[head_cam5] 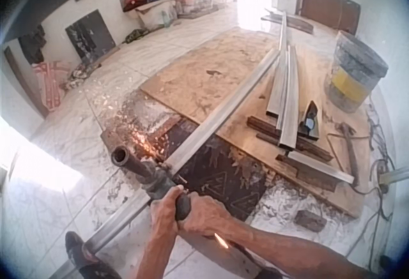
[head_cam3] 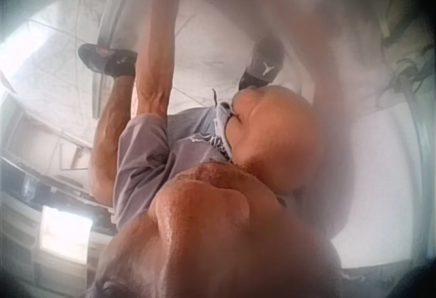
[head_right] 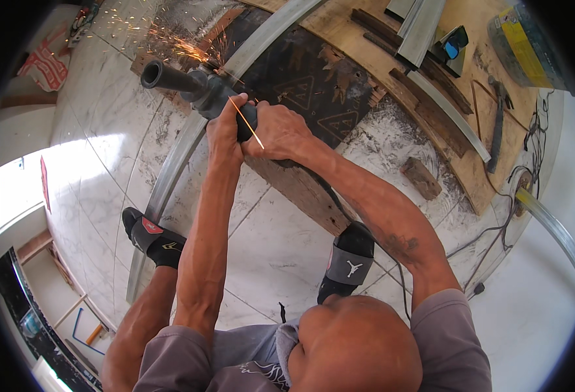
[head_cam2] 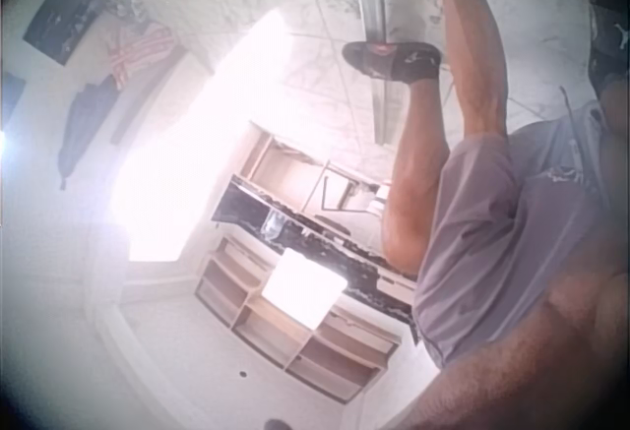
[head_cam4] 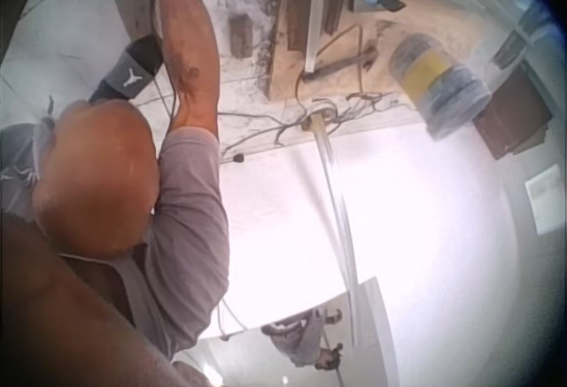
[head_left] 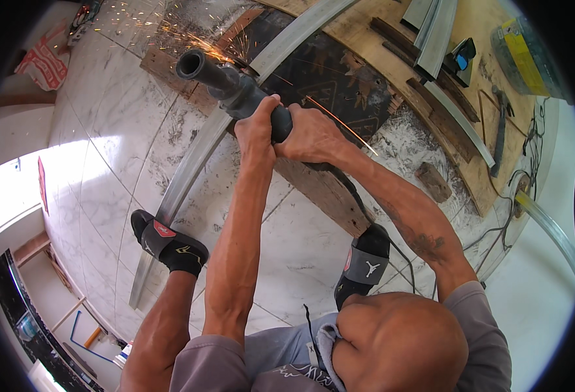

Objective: The person uses an angle grinder to cut through a metal beam while holding it against a wooden surface by hand.

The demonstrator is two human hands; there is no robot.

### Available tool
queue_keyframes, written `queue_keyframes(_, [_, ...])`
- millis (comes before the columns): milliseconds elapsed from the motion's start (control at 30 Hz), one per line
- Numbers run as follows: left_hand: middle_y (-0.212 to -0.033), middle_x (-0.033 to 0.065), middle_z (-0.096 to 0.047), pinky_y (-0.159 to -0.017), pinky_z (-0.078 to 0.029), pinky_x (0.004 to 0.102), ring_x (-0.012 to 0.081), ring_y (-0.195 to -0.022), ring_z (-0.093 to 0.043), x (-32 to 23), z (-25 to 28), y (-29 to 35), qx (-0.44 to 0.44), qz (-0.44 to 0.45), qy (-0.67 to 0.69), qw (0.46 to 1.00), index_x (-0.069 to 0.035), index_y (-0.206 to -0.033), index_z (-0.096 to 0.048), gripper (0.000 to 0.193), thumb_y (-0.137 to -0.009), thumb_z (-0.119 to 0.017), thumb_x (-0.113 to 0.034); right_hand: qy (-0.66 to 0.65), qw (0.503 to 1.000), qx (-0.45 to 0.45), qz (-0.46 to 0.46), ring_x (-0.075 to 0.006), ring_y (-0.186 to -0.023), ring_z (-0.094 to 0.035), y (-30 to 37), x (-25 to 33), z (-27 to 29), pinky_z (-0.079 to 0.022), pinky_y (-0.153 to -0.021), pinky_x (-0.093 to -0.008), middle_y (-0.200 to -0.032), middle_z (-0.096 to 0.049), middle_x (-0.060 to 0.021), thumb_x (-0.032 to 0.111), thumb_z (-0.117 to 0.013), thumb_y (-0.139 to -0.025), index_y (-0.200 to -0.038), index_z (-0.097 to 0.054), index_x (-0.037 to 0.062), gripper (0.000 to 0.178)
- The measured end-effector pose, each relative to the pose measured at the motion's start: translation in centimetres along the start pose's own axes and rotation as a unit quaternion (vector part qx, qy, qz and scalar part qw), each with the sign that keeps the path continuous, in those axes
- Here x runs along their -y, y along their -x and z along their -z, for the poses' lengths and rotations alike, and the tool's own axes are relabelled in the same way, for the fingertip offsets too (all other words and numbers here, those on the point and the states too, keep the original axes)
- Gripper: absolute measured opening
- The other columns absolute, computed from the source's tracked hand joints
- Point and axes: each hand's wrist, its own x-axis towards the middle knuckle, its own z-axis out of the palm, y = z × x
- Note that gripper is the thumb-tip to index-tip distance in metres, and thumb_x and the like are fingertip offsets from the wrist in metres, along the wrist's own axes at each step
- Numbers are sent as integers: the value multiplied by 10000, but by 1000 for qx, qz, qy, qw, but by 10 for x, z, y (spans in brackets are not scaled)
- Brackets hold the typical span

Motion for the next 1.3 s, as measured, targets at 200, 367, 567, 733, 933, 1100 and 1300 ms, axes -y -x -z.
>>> queue_keyframes(200, [-909,105,-705,-764,-579,301,179,-815,-694,1,2,0,0,-1,-7,1000,26,-993,-678,309,-793,-823,-160,-18,1000,12,-5,-421,-1010,-702,4,3,2,-552,-890,-452,-1038,-710,-262,473,-817,-667,-1159,-599,-47,749])
queue_keyframes(367, [-916,113,-704,-770,-584,303,185,-822,-698,2,0,1,-2,3,-2,1000,38,-1000,-674,322,-794,-825,-157,-19,1000,13,-9,-415,-1012,-702,5,1,4,-550,-897,-450,-1047,-709,-257,471,-819,-663,-1158,-598,-43,746])
queue_keyframes(567, [-922,115,-706,-774,-581,305,188,-826,-700,2,1,1,-15,5,-12,1000,45,-1009,-675,332,-794,-825,-159,-19,1000,13,-6,-413,-1016,-703,6,2,4,-549,-900,-446,-1046,-710,-257,475,-822,-659,-1158,-598,-41,752])
queue_keyframes(733, [-901,111,-707,-764,-579,304,184,-817,-698,3,-1,4,-10,3,-14,1000,44,-991,-683,318,-795,-823,-164,-18,1000,8,-8,-413,-1018,-703,7,1,4,-549,-900,-445,-1043,-711,-257,478,-824,-658,-1159,-599,-42,756])
queue_keyframes(933, [-888,107,-711,-762,-575,302,178,-803,-695,3,-1,4,-13,8,-13,1000,43,-976,-690,309,-791,-825,-166,-23,1000,16,-8,-417,-1052,-704,11,3,8,-554,-940,-441,-1076,-710,-283,418,-804,-645,-1175,-589,-88,763])
queue_keyframes(1100, [-895,108,-710,-762,-573,304,178,-797,-691,3,-1,5,-22,10,-23,999,42,-979,-690,316,-791,-825,-173,-21,999,23,-12,-414,-1053,-704,12,4,8,-556,-940,-439,-1087,-708,-279,418,-802,-650,-1180,-588,-84,760])
queue_keyframes(1300, [-896,104,-706,-758,-568,301,176,-793,-685,2,-2,8,-12,-2,-17,1000,41,-979,-689,318,-796,-820,-184,-21,1000,2,-2,-410,-1005,-707,10,-1,2,-551,-890,-444,-1036,-712,-258,483,-828,-653,-1149,-604,-53,764])
